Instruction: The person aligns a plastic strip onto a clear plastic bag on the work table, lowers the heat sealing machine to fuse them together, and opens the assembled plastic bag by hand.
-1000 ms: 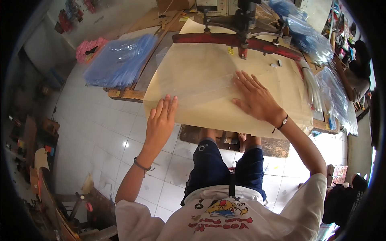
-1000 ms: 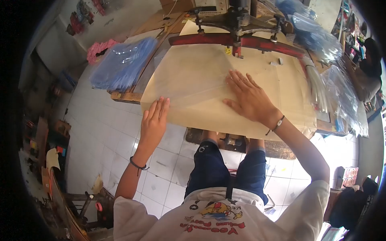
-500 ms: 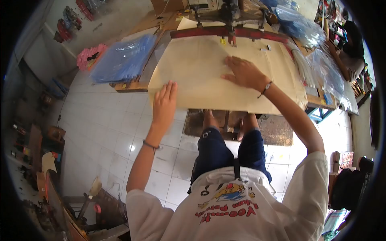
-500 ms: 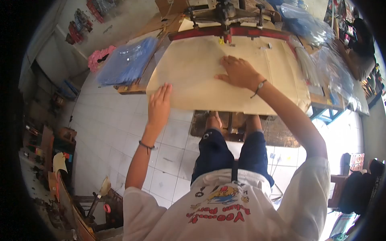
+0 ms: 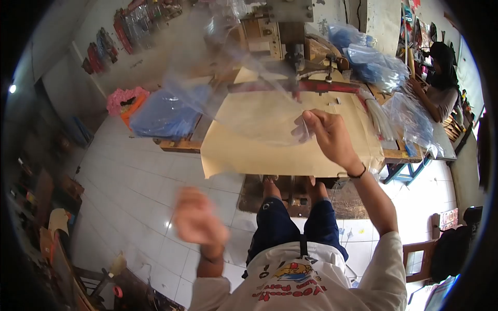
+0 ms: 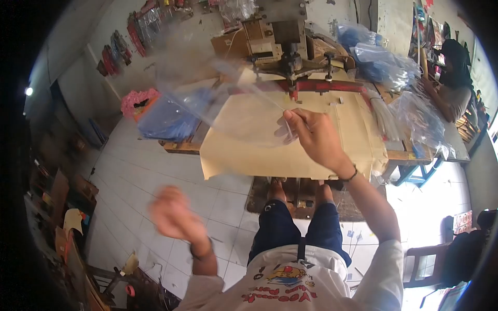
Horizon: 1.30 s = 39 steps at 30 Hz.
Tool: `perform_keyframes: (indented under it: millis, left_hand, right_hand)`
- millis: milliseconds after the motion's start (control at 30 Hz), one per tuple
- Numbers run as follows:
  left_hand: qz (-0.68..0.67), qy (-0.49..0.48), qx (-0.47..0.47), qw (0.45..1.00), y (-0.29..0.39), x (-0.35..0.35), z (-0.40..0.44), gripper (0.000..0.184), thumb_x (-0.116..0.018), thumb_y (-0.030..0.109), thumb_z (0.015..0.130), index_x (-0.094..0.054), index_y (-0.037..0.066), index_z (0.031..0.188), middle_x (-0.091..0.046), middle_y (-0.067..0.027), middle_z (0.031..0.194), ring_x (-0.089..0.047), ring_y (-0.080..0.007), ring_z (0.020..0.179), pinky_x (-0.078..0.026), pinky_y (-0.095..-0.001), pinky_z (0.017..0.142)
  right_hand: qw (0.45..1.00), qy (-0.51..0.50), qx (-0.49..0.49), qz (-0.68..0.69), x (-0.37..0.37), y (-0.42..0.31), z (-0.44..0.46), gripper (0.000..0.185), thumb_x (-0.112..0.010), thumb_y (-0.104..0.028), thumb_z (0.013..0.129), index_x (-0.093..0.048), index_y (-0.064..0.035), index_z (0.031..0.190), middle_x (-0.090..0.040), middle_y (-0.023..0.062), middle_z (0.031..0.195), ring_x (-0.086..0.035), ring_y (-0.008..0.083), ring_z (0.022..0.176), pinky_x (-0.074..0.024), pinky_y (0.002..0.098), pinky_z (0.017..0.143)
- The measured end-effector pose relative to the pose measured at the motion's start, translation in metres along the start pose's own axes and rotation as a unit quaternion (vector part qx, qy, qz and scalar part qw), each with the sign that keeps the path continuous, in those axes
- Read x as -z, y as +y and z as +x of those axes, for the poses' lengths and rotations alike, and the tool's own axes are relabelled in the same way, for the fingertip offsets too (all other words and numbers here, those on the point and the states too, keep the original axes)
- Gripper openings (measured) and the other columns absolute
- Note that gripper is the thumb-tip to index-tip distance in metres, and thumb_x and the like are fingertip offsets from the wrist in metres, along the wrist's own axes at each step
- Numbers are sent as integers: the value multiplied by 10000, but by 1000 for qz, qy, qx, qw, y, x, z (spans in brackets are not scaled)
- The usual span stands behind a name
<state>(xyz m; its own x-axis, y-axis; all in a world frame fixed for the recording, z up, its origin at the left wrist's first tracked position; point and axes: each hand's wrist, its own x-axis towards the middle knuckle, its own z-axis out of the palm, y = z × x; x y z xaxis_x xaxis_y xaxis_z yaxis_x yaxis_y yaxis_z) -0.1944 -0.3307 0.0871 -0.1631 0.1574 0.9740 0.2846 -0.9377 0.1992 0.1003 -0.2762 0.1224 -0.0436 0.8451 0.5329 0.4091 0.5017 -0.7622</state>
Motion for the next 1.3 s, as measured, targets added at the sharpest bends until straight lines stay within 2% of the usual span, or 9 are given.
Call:
perform_keyframes:
  millis: [100, 167, 200, 267, 333, 533, 833, 1100, 1300]
  left_hand:
    - [-224, -217, 319, 895, 21, -42, -40, 611, -675, 477, 978, -564, -55, 1258, -670, -197, 1122, -669, -234, 970, -527, -334, 873]
    - [-318, -146, 475, 807, 19, -75, -70, 806, -674, 600, 944, -497, -64, 1366, -637, -189, 1197, -662, -263, 1050, -525, -388, 951]
    - [-349, -121, 506, 779, 11, -81, -85, 878, -667, 657, 923, -471, -62, 1388, -614, -182, 1225, -653, -293, 1091, -521, -443, 984]
    - [-294, -32, 508, 809, 3, -77, -121, 717, -647, 513, 1002, -489, -91, 1356, -617, -140, 1241, -614, -215, 1157, -506, -425, 1028]
    - [-167, -88, 548, 815, 0, -63, -129, 538, -599, 359, 1056, -534, -93, 1339, -620, -129, 1265, -614, -204, 1169, -529, -403, 1022]
    - [-194, 8, 654, 731, 8, -50, -144, 361, -506, 144, 1079, -555, -107, 1335, -651, -173, 1261, -671, -259, 1144, -580, -406, 988]
    - [-215, -40, 637, 740, 32, -25, -177, 323, -495, 104, 1091, -514, -100, 1341, -681, -267, 1213, -707, -349, 1109, -574, -492, 1022]
    - [-192, -43, 643, 740, 33, -12, -193, 343, -542, 117, 1074, -509, -103, 1336, -674, -278, 1223, -707, -358, 1105, -561, -502, 1043]
    - [-391, 53, 704, 590, 16, -26, -179, 288, -617, 29, 1016, -572, -88, 1275, -692, -232, 1194, -710, -310, 1101, -563, -439, 1033]
  right_hand:
    - [973, 70, -35, 218, -37, -4, -18, 422, -520, -300, 1111, -691, 83, 1063, -766, 78, 932, -684, 106, 811, -555, 304, 783]
    - [975, 93, -62, 194, -62, 7, -46, 409, -571, -316, 1089, -697, 60, 1186, -710, 32, 937, -612, 82, 836, -539, 279, 795]
    - [958, 9, -185, 218, -63, 15, -60, 382, -614, -288, 1067, -698, 47, 1230, -709, 33, 964, -610, 81, 919, -531, 264, 828]
    - [955, -40, -157, 248, -78, 24, -84, 317, -669, -229, 1039, -723, 30, 1214, -694, 0, 1014, -593, 66, 952, -524, 242, 825]
    - [896, -66, -219, 379, -88, 28, -96, 277, -655, -189, 1047, -723, 14, 1222, -708, 11, 1080, -592, 74, 1010, -507, 243, 887]
    - [905, -87, -249, 334, -98, 62, -103, 459, -662, -212, 1040, -572, 48, 1408, -705, 71, 1183, -652, 121, 1047, -537, 274, 906]
    - [845, -53, -306, 435, -61, 110, 4, 574, -630, -296, 1044, -506, 136, 1399, -633, 250, 1356, -699, 318, 1152, -583, 379, 996]
    - [899, -155, -313, 263, -29, 101, 31, 522, -677, -262, 1018, -575, 150, 1322, -689, 243, 1250, -743, 289, 1043, -615, 364, 931]
    - [908, -170, -286, 256, -31, 122, 43, 484, -669, -205, 1020, -565, 135, 1349, -706, 213, 1207, -756, 269, 977, -628, 338, 895]
